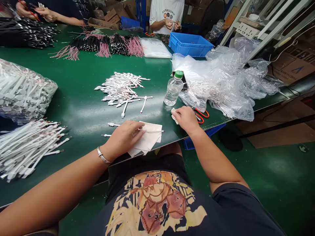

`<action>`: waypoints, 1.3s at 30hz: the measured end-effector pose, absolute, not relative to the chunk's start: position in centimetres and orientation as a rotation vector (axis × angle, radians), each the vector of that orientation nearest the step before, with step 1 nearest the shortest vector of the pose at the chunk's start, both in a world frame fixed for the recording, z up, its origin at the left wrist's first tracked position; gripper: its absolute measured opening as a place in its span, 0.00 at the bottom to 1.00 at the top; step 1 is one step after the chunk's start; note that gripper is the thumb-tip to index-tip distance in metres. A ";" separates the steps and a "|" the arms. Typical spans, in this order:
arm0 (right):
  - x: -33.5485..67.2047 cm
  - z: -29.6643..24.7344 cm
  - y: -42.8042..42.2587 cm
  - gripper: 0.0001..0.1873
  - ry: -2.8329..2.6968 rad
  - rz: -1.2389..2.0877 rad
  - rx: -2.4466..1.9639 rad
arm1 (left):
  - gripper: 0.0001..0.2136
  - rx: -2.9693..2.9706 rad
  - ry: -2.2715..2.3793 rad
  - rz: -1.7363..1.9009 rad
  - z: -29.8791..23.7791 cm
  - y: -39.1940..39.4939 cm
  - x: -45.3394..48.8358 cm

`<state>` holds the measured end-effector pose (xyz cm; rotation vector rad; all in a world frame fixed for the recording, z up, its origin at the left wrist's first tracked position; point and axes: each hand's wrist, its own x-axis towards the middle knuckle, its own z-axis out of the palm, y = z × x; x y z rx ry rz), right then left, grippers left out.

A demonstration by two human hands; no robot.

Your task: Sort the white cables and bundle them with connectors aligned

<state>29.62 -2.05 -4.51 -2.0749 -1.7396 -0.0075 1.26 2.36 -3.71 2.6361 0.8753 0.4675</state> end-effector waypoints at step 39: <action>20.1 0.5 -6.2 0.05 -0.868 0.982 -0.814 | 0.16 1.745 0.753 0.527 1.3 -0.2 10.4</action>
